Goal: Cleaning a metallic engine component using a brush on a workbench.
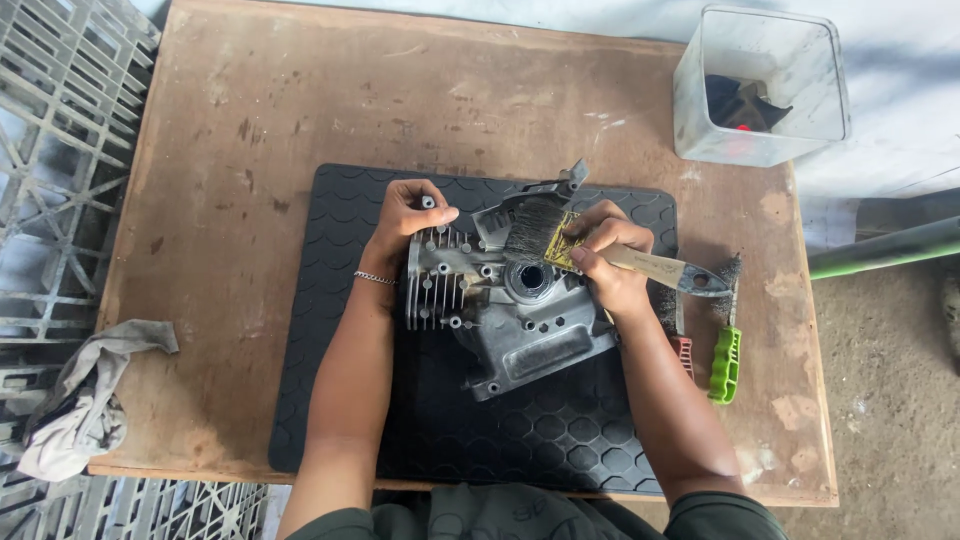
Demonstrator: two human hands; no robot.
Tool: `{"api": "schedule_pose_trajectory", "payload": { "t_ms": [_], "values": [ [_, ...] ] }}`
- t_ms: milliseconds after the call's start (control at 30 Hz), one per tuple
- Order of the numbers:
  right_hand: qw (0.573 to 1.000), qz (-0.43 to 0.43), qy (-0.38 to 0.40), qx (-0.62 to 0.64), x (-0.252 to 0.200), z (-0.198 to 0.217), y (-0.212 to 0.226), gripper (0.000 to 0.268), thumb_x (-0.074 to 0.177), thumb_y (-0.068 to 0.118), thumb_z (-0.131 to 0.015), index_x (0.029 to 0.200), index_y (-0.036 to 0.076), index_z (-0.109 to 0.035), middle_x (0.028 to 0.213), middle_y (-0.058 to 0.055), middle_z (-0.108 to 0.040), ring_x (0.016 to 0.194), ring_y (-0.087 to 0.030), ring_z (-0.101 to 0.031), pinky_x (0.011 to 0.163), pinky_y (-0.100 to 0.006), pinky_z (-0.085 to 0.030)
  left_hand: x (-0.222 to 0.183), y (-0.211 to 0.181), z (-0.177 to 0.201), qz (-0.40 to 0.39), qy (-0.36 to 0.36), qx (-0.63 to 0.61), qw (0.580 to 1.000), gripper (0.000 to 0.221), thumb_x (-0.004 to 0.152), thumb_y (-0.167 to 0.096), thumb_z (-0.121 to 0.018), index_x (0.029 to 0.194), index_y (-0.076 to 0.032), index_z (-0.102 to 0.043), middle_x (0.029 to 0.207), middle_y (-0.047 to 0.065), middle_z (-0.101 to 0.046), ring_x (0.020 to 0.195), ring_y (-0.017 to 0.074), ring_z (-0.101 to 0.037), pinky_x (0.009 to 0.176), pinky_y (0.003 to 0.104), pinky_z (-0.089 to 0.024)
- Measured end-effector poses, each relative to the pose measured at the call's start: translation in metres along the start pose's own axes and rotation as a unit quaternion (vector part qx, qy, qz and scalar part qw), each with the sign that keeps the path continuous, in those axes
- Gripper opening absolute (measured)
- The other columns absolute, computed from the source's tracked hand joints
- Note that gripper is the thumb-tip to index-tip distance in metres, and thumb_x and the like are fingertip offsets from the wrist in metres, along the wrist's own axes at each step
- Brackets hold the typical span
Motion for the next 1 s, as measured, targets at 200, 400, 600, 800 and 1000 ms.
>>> {"api": "schedule_pose_trajectory", "payload": {
  "t_ms": [200, 400, 600, 800, 1000],
  "values": [
    [0.998, -0.024, -0.044, -0.024, -0.008, 0.0, 0.002, 0.028, 0.084, 0.01, -0.08, 0.064, 0.007, -0.06, 0.082, -0.018, -0.066, 0.079, -0.028, -0.069, 0.071, -0.033, -0.048, 0.015, 0.003, -0.011, 0.016, 0.06, 0.012, 0.998, 0.024, 0.077, -0.013, -0.091, 0.076, -0.006, -0.068, 0.07, 0.007, -0.07, 0.067, 0.0075, -0.056, 0.062, 0.022, -0.041],
    [0.999, -0.022, 0.004, -0.04, 0.005, 0.004, -0.007, 0.028, 0.08, 0.007, -0.084, 0.062, 0.004, -0.062, 0.081, -0.02, -0.066, 0.078, -0.032, -0.071, 0.072, -0.035, -0.05, -0.006, -0.13, -0.084, 0.123, 0.181, 0.348, 0.912, 0.035, 0.089, -0.023, -0.076, 0.104, 0.007, -0.069, 0.12, 0.036, -0.066, 0.122, 0.0637, -0.054, 0.097, 0.067, -0.047],
    [0.999, -0.004, 0.016, -0.03, -0.004, 0.007, -0.008, 0.024, 0.082, 0.006, -0.084, 0.065, 0.005, -0.067, 0.085, -0.021, -0.067, 0.083, -0.032, -0.071, 0.073, -0.037, -0.052, -0.04, -0.144, -0.126, 0.09, 0.129, 0.63, 0.761, 0.057, 0.092, -0.048, -0.071, 0.118, 0.003, -0.068, 0.135, 0.03, -0.057, 0.136, 0.0615, -0.042, 0.107, 0.077, -0.033],
    [0.997, -0.026, -0.07, -0.014, -0.025, 0.009, -0.007, 0.028, 0.085, 0.012, -0.082, 0.068, 0.007, -0.06, 0.086, -0.015, -0.063, 0.085, -0.027, -0.068, 0.074, -0.034, -0.049, -0.062, -0.105, -0.127, 0.01, 0.084, 0.675, 0.733, 0.067, 0.091, -0.052, -0.067, 0.124, 0.006, -0.067, 0.137, 0.027, -0.058, 0.131, 0.0642, -0.045, 0.1, 0.075, -0.04],
    [0.989, -0.027, -0.119, -0.082, -0.041, -0.002, 0.009, 0.027, 0.085, 0.012, -0.08, 0.068, 0.006, -0.06, 0.084, -0.017, -0.064, 0.078, -0.026, -0.065, 0.07, -0.035, -0.045, -0.054, -0.126, -0.126, -0.032, 0.119, 0.628, 0.768, 0.069, 0.082, -0.051, -0.076, 0.118, 0.007, -0.071, 0.141, 0.026, -0.059, 0.127, 0.0666, -0.047, 0.099, 0.076, -0.041]
  ]
}}
Point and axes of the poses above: each hand's wrist, its own x-axis towards the middle knuckle, its own z-axis out of the back of the hand, y = z × x, the point moved 7 cm from there along x, towards the middle knuckle
